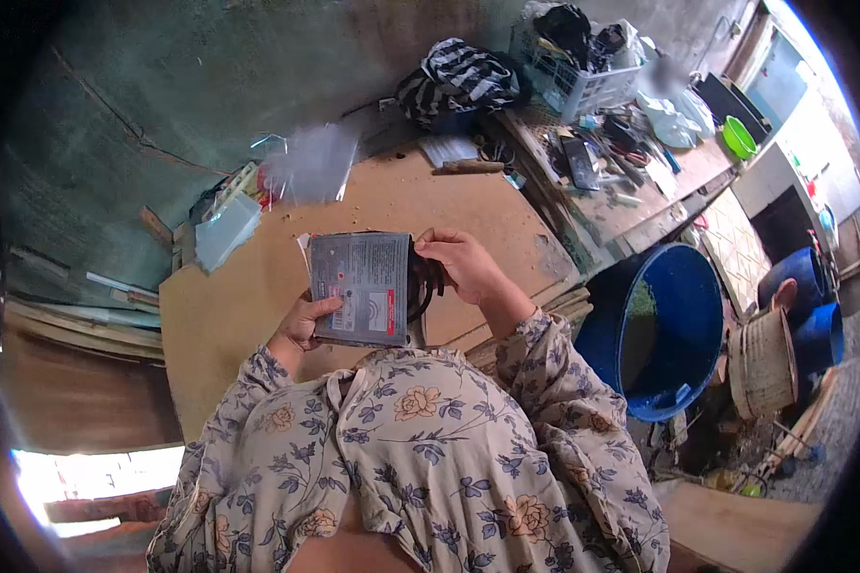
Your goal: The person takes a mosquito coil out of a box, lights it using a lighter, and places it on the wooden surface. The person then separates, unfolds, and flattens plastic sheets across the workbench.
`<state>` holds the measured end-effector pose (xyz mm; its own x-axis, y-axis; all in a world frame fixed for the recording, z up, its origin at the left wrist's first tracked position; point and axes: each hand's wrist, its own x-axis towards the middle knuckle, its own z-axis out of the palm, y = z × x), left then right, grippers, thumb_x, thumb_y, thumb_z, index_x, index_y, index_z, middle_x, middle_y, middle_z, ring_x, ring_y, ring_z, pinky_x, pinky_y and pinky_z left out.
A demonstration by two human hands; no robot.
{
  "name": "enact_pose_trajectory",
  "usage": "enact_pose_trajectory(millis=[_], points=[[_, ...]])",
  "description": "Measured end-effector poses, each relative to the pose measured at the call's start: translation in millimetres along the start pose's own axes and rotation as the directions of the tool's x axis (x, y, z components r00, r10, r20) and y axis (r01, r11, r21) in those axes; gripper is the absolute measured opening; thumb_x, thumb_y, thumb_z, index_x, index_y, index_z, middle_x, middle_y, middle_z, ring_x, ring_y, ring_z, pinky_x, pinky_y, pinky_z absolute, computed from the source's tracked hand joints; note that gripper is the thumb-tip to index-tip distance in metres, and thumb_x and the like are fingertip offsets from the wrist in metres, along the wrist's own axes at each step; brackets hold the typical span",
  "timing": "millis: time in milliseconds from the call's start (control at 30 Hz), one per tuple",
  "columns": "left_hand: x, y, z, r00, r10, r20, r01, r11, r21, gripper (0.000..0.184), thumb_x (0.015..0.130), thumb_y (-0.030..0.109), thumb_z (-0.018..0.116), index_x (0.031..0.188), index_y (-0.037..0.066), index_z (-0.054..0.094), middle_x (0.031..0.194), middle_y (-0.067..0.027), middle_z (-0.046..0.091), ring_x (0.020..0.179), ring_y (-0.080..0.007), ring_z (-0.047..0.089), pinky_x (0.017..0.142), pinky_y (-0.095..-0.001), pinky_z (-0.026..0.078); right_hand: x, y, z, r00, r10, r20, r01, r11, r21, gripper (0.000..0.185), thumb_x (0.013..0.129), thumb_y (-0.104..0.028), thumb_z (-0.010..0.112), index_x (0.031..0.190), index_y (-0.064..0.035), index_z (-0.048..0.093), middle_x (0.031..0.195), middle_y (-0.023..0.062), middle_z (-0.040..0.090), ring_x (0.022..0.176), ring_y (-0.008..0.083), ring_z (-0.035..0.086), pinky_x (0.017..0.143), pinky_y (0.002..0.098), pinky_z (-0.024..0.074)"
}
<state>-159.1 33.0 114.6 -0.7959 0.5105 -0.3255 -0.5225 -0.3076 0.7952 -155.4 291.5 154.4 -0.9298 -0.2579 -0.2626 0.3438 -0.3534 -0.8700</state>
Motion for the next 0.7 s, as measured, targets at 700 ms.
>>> enact_pose_trajectory(millis=[700], points=[[-21,-22,-54,0.943,-0.242,0.23,0.276,0.953,-0.129,0.043,0.072,0.003,0.056,0.113,0.0,0.041,0.101,-0.0141,0.054,0.089,-0.0245,0.056,0.077,-0.0388,0.047,-22,73,37,0.986,-0.024,-0.162,0.061,0.972,0.226,0.006,0.079,-0.009,0.05,0.077,-0.0036,0.052,0.066,0.0037,0.053,0.055,0.0125,0.052,0.048,0.0245,0.0436]])
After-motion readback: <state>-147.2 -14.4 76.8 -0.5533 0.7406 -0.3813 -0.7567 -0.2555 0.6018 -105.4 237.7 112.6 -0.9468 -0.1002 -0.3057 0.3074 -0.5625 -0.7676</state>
